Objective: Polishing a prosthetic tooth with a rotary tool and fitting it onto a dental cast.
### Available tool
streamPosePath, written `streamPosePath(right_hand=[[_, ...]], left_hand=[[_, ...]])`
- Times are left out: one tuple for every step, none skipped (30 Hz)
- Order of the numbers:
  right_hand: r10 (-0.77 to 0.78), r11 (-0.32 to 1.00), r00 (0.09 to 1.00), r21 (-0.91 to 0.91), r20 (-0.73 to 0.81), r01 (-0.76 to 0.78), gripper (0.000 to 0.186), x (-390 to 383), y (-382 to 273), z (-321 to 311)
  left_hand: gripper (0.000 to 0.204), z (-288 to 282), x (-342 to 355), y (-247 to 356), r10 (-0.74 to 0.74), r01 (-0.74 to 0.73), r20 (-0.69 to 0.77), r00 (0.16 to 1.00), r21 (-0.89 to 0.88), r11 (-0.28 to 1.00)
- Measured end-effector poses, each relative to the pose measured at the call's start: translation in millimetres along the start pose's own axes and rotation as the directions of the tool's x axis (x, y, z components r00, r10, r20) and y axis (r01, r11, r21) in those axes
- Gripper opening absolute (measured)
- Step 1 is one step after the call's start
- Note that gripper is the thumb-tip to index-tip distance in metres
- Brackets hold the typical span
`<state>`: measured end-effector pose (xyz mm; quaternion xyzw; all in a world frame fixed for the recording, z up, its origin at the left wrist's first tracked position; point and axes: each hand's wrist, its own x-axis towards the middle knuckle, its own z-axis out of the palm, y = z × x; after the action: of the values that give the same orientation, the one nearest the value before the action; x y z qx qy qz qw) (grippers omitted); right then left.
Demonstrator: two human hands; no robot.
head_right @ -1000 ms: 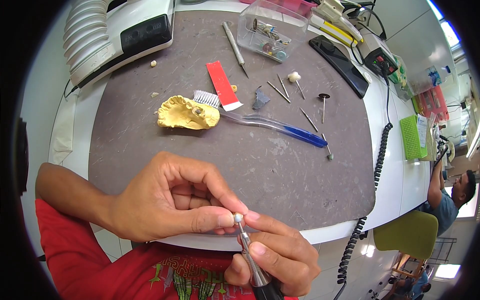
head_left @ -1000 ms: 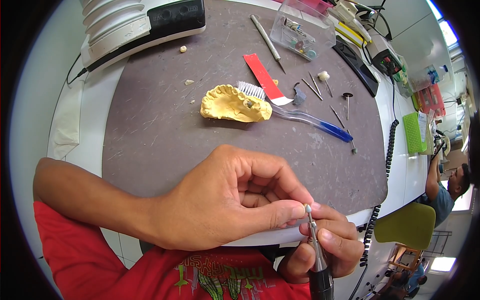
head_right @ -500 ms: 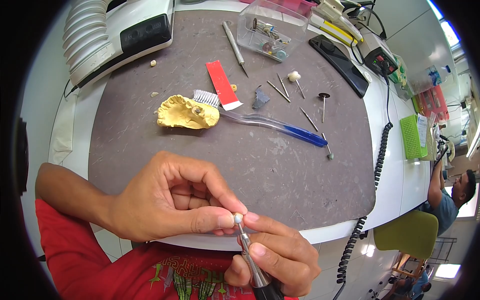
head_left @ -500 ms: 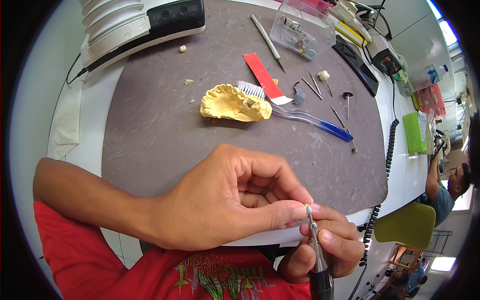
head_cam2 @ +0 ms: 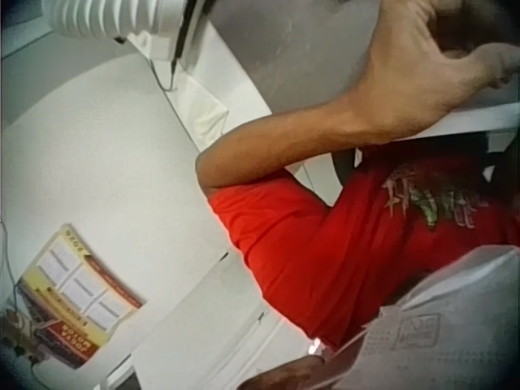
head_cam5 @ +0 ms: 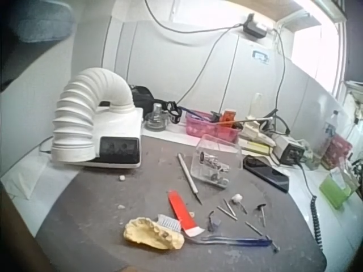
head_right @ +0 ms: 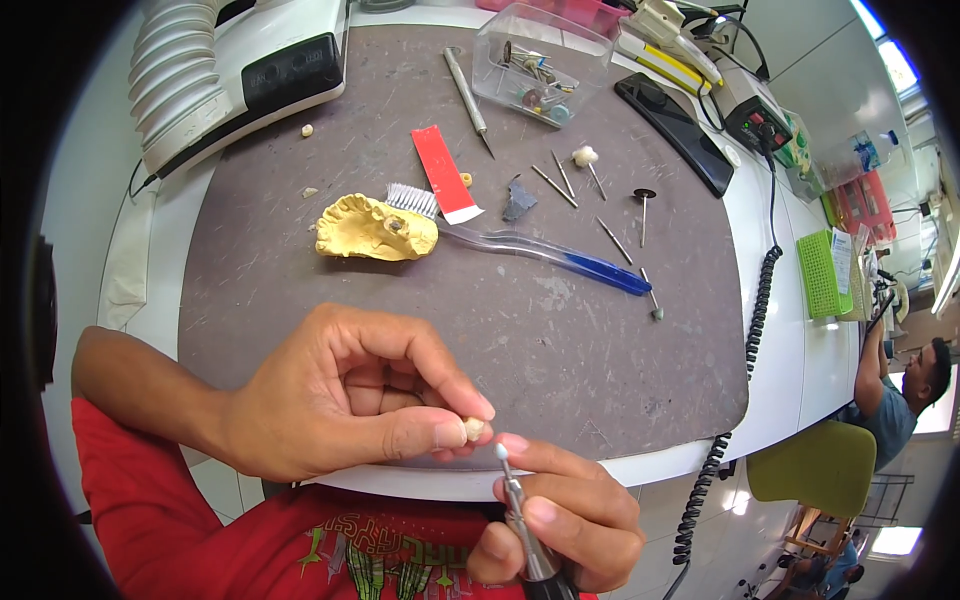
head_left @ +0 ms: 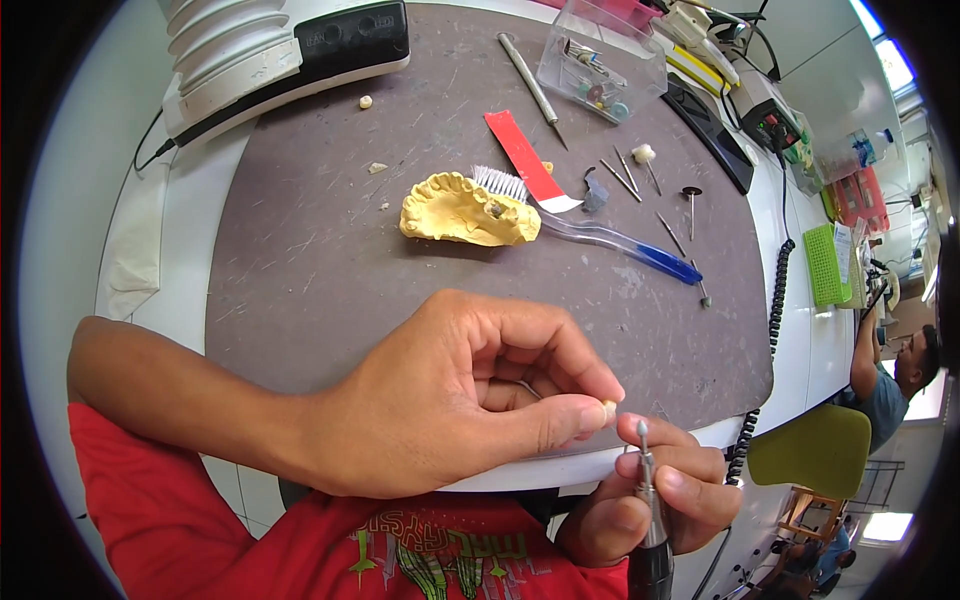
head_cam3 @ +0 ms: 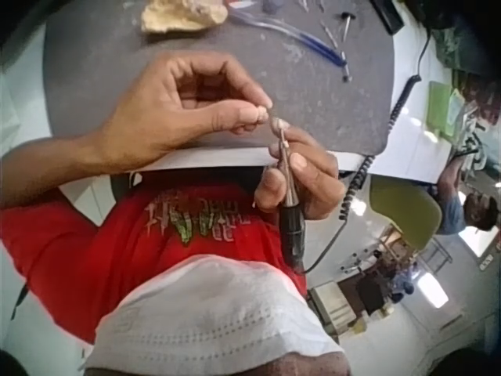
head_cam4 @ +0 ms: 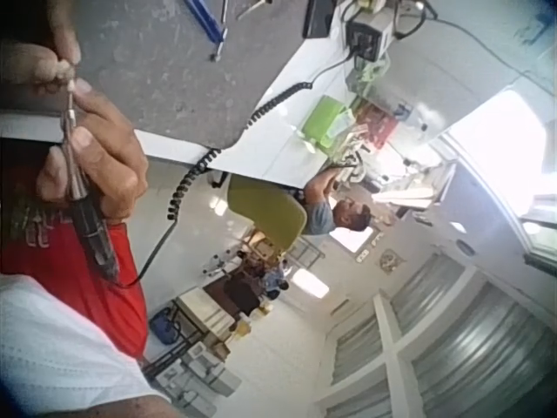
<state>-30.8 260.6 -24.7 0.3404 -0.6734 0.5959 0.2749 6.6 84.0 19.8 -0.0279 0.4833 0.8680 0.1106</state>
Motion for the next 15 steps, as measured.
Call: streamPosePath(right_hand=[[-0.006,0.999,0.999,-0.034,-0.049,0.005,0.041,-0.3,0.7,0.2],[-0.008,0.999,0.999,-0.032,-0.05,0.007,0.041,-0.4,1.1,0.8],[0.015,0.999,0.998,-0.044,-0.059,-0.017,0.043,-0.3,1.3,1.5],[0.036,0.997,0.997,-0.06,-0.069,-0.04,0.044,0.7,0.2,1.1],[0.032,0.997,0.997,-0.061,-0.07,-0.036,0.044,1.7,-0.6,0.6],[0.035,0.997,0.998,-0.068,-0.061,-0.039,0.044,2.6,-1.3,0.0],[0.041,0.996,0.998,-0.075,-0.052,-0.045,0.043,2.4,-1.8,-0.6],[0.041,0.996,0.998,-0.074,-0.052,-0.045,0.043,2.6,-2.4,-2.9],[0.076,0.996,0.997,-0.052,0.01,-0.075,0.043,3.4,-3.1,-6.3],[0.109,0.994,0.991,-0.031,0.073,-0.107,0.042,4.0,-3.4,-8.2],[0.109,0.994,0.991,-0.031,0.073,-0.107,0.042,4.4,-3.4,-8.1],[0.112,0.994,0.99,-0.024,0.081,-0.111,0.042,5.2,-3.8,-8.1],[0.118,0.993,0.989,-0.018,0.089,-0.117,0.041,5.8,-3.7,-8.2],[0.118,0.993,0.989,-0.019,0.089,-0.117,0.041,6.2,-3.5,-8.9],[0.122,0.993,0.988,-0.018,0.098,-0.12,0.041,6.5,-3.4,-9.8]], left_hand=[[0.017,-1.6,0.7,-2.7,0.022,-0.022,-0.009,1.0,0.022,1.0],[0.018,-3.2,1.4,-5.2,0.044,-0.043,-0.017,0.999,0.044,0.998],[0.018,-5.2,2.2,-7.7,0.047,-0.046,-0.018,0.999,0.046,0.998],[0.019,-5.8,3.2,-9.0,0.093,-0.093,-0.002,0.996,0.082,0.992],[0.021,-5.7,3.7,-9.0,0.139,-0.14,0.016,0.99,0.117,0.983],[0.021,-4.4,3.1,-7.7,0.142,-0.143,0.019,0.99,0.118,0.983],[0.022,-2.3,2.3,-5.6,0.097,-0.095,-0.012,0.995,0.097,0.991],[0.023,-1.3,1.9,-4.5,0.051,-0.048,-0.042,0.998,0.074,0.996],[0.023,-2.2,1.7,-5.0,0.051,-0.048,-0.042,0.998,0.074,0.996],[0.023,-3.9,1.5,-6.0,0.045,-0.043,-0.028,0.999,0.074,0.996],[0.022,-4.9,1.3,-6.6,0.039,-0.038,-0.014,0.999,0.073,0.997],[0.022,-4.8,1.1,-6.5,0.04,-0.039,-0.013,0.999,0.073,0.997],[0.021,-4.7,1.4,-6.4,0.034,-0.034,-0.002,0.999,0.01,0.999],[0.02,-4.7,1.6,-6.3,0.027,-0.027,0.009,1.0,-0.053,0.998],[0.02,-4.6,1.7,-5.3,0.027,-0.026,0.01,1.0,-0.054,0.998]])
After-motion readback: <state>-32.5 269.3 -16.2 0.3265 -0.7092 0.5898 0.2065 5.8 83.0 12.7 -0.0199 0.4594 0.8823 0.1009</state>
